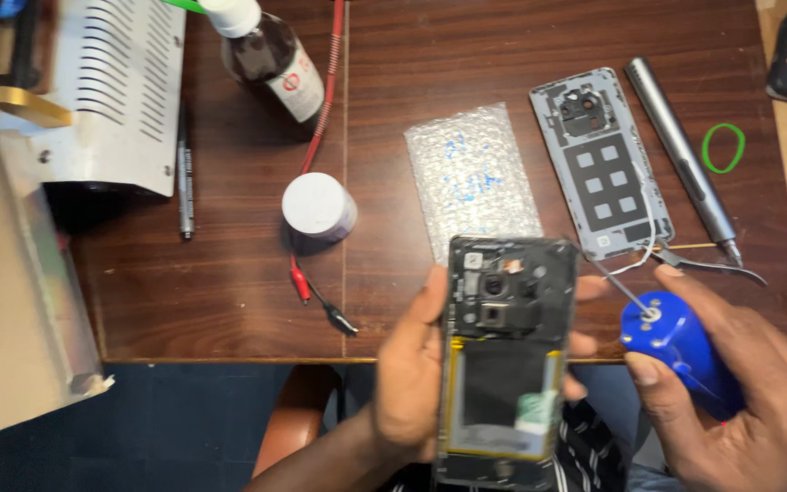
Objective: The person holds a disassembled smartphone in one hand and uses a blue electric screwdriver to unscrew screws from its frame, repositioning the phone repeatedly to reach different screws. The phone's back cover and mid-frame lie on the workbench beside a bottle of liquid, pliers, and a marker.
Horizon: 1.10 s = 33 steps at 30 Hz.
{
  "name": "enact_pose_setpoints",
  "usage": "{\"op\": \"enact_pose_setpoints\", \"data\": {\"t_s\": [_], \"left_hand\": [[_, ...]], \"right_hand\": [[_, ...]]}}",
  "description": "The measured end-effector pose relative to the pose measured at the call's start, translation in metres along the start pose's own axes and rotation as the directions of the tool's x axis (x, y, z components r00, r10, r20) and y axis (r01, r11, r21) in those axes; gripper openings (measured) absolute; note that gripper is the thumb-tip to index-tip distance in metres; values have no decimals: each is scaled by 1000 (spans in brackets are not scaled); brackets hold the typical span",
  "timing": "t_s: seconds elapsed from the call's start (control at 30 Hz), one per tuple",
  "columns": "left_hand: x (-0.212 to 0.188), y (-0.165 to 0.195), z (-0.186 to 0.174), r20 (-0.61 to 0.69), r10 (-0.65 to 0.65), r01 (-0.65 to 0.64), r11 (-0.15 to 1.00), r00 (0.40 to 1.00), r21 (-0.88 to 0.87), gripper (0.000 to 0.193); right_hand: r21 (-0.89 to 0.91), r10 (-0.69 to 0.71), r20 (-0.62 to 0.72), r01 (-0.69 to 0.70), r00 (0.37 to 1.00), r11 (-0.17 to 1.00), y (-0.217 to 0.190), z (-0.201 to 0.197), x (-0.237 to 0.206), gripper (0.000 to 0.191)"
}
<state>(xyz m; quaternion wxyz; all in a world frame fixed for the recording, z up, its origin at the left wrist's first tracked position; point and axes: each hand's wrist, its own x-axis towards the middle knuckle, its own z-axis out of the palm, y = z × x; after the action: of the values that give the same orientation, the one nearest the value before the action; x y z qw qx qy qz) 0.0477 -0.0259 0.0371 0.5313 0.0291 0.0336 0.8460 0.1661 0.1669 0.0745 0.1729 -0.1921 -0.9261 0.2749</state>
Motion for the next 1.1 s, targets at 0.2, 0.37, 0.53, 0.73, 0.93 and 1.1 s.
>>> {"op": "enact_pose_setpoints", "data": {"t_s": [0.2,0.37,0.53,0.73,0.93,1.1], "left_hand": [[-14,13,-13,-9,-29,28,993,1000,-115,73],[-13,18,-15,-105,-93,69,975,990,-213,73],[-11,23,-17,-96,-80,56,971,992,-233,73],[-12,27,-21,-32,-82,72,968,996,-240,73],[-11,29,-17,-13,-96,91,968,995,-232,73],[-9,28,-17,-75,-84,66,975,994,-210,74]], "right_hand": [[-186,-101,177,134,979,973,10,-4,5,58],[-254,-110,211,163,971,953,14,2,6,57],[-311,-141,257,219,956,925,17,2,11,59],[-347,-137,279,233,951,908,17,0,17,64],[-358,-138,286,239,948,903,18,-2,24,65],[-291,-216,257,288,942,912,18,-2,27,62]]}}
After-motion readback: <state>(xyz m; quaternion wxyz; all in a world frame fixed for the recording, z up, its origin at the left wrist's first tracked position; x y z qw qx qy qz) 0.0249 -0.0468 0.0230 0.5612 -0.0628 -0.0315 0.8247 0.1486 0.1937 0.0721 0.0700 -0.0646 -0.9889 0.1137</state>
